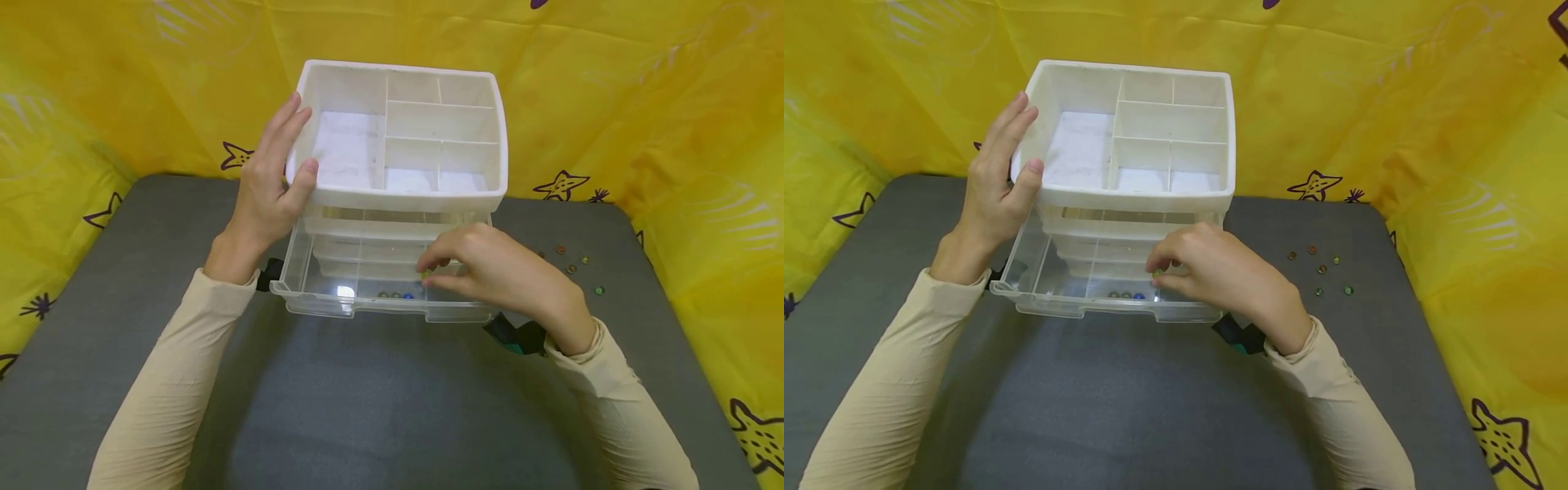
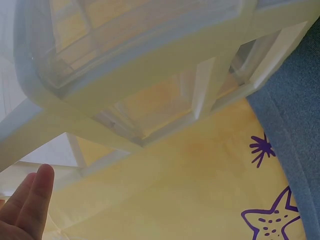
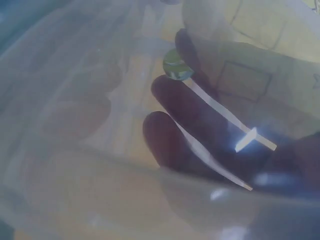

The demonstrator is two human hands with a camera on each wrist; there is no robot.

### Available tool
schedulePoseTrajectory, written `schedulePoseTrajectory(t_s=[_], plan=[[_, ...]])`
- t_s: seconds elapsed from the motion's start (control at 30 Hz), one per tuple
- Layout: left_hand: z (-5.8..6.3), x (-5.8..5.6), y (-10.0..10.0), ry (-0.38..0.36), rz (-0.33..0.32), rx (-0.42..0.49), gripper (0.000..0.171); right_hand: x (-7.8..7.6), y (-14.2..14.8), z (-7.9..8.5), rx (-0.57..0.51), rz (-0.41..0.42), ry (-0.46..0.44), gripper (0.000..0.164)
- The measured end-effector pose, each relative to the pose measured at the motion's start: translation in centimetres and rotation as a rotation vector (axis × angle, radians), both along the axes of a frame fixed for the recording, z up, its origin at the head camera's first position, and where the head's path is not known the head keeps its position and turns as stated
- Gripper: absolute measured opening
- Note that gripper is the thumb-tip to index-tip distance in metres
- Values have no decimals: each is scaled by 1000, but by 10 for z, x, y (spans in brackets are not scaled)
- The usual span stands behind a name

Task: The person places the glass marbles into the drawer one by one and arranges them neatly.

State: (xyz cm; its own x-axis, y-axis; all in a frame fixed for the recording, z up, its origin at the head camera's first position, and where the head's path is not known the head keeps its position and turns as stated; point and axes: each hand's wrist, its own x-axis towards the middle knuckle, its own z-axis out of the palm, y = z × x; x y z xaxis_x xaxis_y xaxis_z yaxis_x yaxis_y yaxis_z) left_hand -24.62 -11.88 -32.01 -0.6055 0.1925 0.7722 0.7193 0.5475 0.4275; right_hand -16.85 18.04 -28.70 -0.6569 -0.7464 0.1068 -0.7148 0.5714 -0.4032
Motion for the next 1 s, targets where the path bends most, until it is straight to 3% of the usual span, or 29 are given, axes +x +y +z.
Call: schedulePoseTrajectory(t_s=[0.43, 0.8, 1.0], plan=[[0, 0, 0, -5, 0, 1, 60, 1, 0, 0, 10, -17, 11, 13], [0, 0, -1, -13, 7, -30, 59, 5, 10, 4, -94, -5, 131, 15], [-1, 0, 0, -12, -2, 1, 60, 7, 20, 7, -171, -17, 200, 18]])
